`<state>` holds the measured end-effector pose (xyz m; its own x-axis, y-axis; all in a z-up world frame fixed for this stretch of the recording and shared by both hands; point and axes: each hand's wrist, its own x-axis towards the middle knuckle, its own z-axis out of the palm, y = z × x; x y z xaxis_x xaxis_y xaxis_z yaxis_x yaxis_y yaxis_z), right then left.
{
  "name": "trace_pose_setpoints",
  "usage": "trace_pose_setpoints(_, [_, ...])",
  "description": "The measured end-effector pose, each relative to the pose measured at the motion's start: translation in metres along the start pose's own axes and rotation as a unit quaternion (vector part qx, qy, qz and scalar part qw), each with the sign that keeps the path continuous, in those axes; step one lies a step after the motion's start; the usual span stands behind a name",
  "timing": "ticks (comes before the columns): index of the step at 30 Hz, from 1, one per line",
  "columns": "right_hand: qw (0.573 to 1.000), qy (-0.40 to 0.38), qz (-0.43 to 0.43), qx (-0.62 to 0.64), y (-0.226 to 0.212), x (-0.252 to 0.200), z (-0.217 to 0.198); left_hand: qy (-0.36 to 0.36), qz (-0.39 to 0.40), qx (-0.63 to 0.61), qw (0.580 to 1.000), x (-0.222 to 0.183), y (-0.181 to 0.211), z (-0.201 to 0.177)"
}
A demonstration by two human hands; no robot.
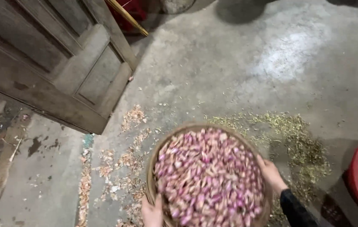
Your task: Sorting and cleaning shallots in a large basket by hand
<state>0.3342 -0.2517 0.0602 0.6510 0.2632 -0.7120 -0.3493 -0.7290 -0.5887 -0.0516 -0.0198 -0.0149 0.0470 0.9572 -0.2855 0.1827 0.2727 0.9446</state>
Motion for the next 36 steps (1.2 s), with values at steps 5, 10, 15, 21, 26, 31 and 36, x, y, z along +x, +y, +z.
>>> trace_pose_setpoints(5, [0.993,0.015,-0.116,-0.023,0.006,-0.047,0.034,-0.023,-0.046,0.247,0.968,0.041,0.023,-0.062])
trace_pose_setpoints(10, [0.995,0.045,-0.081,0.045,0.052,-0.026,0.037,0.014,0.052,0.172,0.984,0.030,-0.023,-0.074])
trace_pose_setpoints(15, [0.926,0.086,-0.356,0.093,0.083,0.027,0.032,0.082,0.043,0.072,0.993,-0.026,0.101,-0.091])
trace_pose_setpoints(21, [0.967,-0.038,-0.199,0.154,-0.077,-0.093,0.028,0.023,0.114,0.122,0.986,0.014,0.110,-0.076])
trace_pose_setpoints(26, [0.974,0.054,-0.219,0.010,0.036,-0.022,0.035,0.010,0.016,0.063,0.998,0.004,-0.030,-0.087])
trace_pose_setpoints(31, [0.985,0.083,-0.147,0.023,0.092,0.000,0.023,0.002,-0.005,0.093,0.996,-0.013,-0.037,-0.090])
trace_pose_setpoints(36, [0.932,0.077,-0.306,0.178,0.082,-0.025,-0.003,0.043,0.057,0.132,0.989,-0.023,0.050,-0.114])
